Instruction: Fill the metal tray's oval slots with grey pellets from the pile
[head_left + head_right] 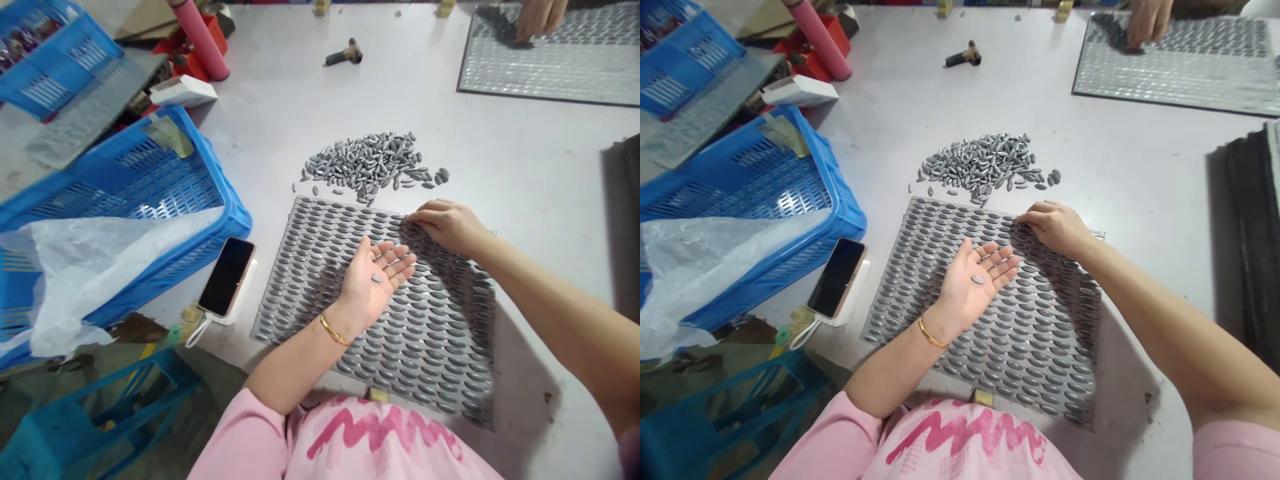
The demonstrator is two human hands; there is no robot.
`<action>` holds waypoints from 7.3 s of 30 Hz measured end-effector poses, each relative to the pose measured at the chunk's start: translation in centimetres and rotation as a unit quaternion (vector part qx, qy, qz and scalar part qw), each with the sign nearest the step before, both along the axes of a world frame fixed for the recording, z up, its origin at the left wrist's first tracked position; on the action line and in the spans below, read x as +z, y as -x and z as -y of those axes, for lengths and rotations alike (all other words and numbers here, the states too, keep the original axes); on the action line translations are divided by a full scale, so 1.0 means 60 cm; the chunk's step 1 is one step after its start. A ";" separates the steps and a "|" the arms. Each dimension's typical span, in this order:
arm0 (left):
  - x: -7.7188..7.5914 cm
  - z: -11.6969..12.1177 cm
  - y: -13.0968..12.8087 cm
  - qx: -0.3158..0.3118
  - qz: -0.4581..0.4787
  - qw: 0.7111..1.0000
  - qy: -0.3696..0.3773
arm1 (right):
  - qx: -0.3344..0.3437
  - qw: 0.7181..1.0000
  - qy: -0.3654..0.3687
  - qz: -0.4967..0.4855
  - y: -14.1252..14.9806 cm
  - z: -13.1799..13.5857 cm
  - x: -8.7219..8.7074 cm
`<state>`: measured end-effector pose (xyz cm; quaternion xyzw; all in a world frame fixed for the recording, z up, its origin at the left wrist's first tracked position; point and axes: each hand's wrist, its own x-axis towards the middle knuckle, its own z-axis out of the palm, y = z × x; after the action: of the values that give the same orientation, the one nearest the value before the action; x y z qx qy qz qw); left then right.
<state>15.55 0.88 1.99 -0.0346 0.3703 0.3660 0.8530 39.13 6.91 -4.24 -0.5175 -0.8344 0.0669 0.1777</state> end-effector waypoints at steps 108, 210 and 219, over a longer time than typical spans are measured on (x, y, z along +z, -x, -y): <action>0.013 -0.007 -0.002 0.034 -0.048 0.998 0.018 | -0.293 0.730 0.207 -0.582 0.065 -0.111 0.113; -0.009 0.060 -0.039 -0.118 -0.099 0.987 -0.034 | -0.127 0.990 0.064 0.011 -0.081 0.069 0.018; -0.009 0.060 -0.034 -0.112 -0.104 0.987 -0.049 | -0.095 0.989 0.092 0.068 -0.083 0.054 0.034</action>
<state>17.57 -2.69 1.44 0.0868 0.4402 0.2876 0.8462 44.12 3.65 -2.23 -0.6118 -0.7819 0.0913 0.0779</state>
